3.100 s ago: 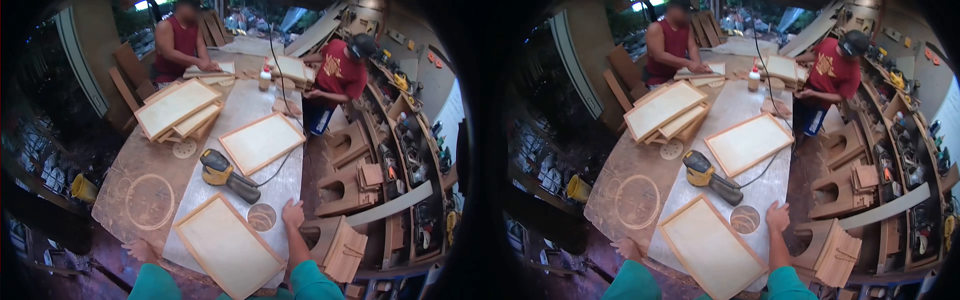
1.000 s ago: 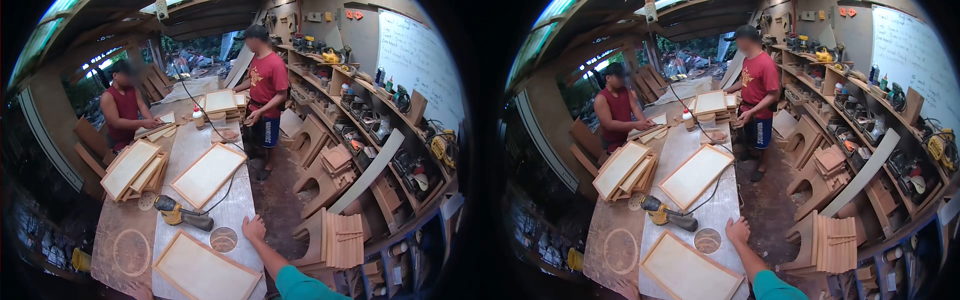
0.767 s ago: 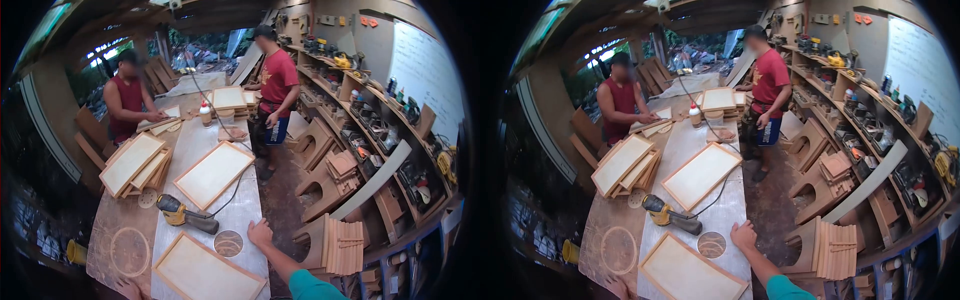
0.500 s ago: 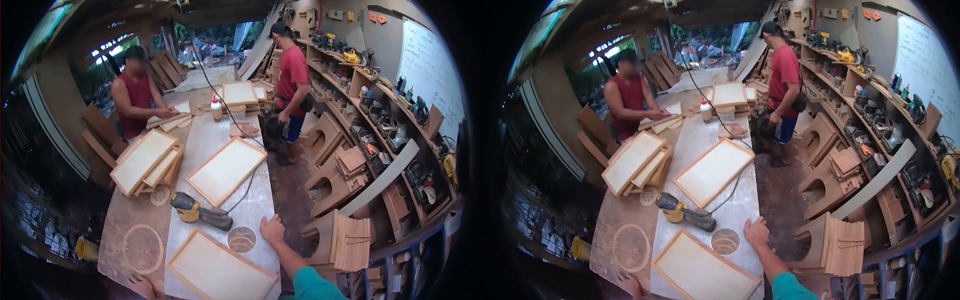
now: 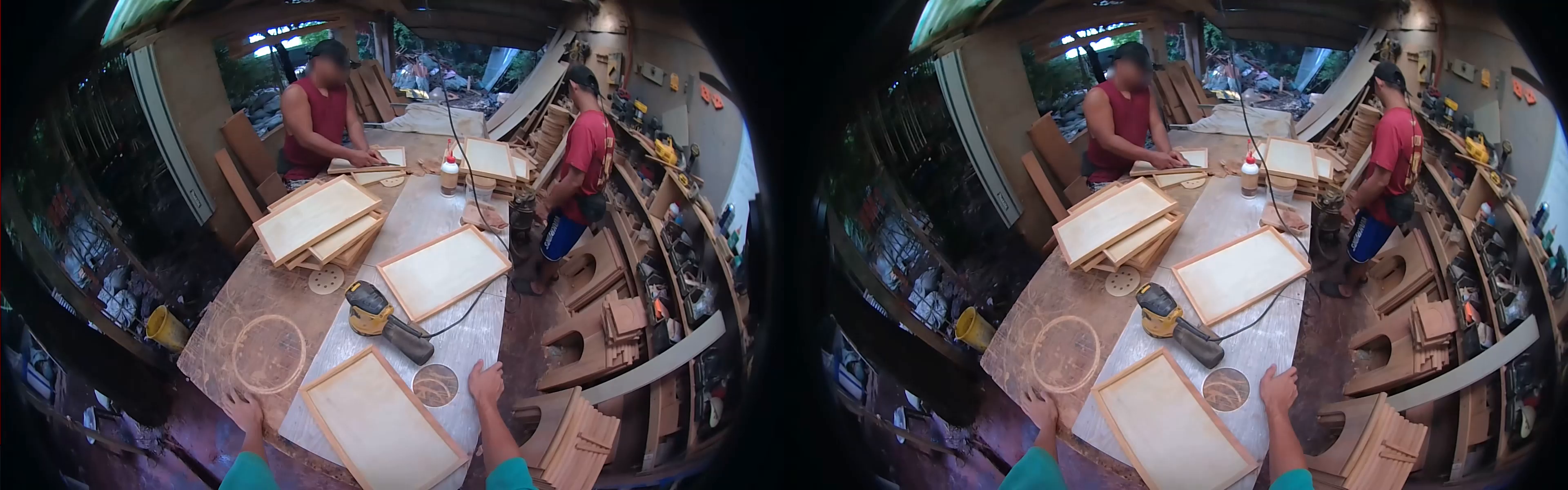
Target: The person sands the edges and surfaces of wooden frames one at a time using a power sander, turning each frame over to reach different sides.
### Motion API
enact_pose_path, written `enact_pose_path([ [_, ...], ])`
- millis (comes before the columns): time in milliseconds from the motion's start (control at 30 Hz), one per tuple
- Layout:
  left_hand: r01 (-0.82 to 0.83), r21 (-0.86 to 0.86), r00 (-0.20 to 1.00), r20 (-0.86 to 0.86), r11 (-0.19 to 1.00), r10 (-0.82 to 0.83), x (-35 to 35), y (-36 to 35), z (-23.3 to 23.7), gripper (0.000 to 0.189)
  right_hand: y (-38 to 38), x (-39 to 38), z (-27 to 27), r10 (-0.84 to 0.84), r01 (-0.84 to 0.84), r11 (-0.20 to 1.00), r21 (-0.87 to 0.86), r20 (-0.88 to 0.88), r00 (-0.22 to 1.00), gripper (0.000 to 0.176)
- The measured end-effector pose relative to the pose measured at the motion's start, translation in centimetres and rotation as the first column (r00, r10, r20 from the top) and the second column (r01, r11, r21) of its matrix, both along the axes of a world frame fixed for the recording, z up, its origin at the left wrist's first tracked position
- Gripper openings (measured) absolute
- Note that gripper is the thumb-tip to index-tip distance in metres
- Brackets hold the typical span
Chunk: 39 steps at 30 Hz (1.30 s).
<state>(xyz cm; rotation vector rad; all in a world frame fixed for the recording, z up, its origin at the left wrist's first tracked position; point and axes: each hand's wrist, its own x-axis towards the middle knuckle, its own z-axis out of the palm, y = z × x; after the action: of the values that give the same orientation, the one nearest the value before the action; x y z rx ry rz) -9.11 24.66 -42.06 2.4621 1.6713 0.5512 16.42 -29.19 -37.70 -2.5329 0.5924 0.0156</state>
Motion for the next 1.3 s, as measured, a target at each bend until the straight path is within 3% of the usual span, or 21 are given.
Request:
enact_pose_path([
  [467,-0.001,0.012,1.000,0.001,1.000,0.001,-0.2,0.2,-0.3,0.059,0.1,0.5,-1.0,-0.004,0.004,1.000,-0.001,0.005,1.000,0.055],
  [667,-0.009,0.023,0.997,-0.078,1.000,0.011,-0.8,0.8,-0.2,0.060,0.1,-0.7,-1.0,-0.010,0.010,1.000,0.000,-0.035,0.999,0.058],
  [800,-0.002,0.015,1.000,0.026,1.000,0.001,0.1,-0.2,-0.7,0.061,-0.1,0.5,-1.9,-0.057,0.057,0.997,-0.045,0.018,0.998,0.058],
  [833,0.017,0.040,1.000,0.025,0.999,-0.018,-0.1,0.6,-0.7,0.062,0.5,0.4,0.3,-0.051,0.052,0.998,0.022,-0.047,0.998,0.062],
  [867,-0.021,-0.024,1.000,-0.017,1.000,0.020,0.0,0.0,0.3,0.062,0.3,0.4,0.3,-0.014,0.015,1.000,0.026,-0.039,0.999,0.062],
  [967,0.009,0.028,1.000,0.013,1.000,-0.009,-0.4,0.3,-0.6,0.061,-0.2,0.2,-0.1,0.018,-0.017,0.999,0.048,-0.035,0.999,0.063],
  [1100,-0.032,0.002,0.999,0.017,0.999,0.032,0.3,-0.3,0.0,0.061,-0.3,1.0,-1.7,-0.004,0.006,0.999,-0.035,0.057,0.998,0.058],
  [1300,-0.013,0.035,0.999,0.032,0.999,0.012,-0.4,0.2,-0.6,0.059,-0.2,1.1,-1.2,-0.014,0.014,1.000,-0.001,-0.008,1.000,0.061],
])
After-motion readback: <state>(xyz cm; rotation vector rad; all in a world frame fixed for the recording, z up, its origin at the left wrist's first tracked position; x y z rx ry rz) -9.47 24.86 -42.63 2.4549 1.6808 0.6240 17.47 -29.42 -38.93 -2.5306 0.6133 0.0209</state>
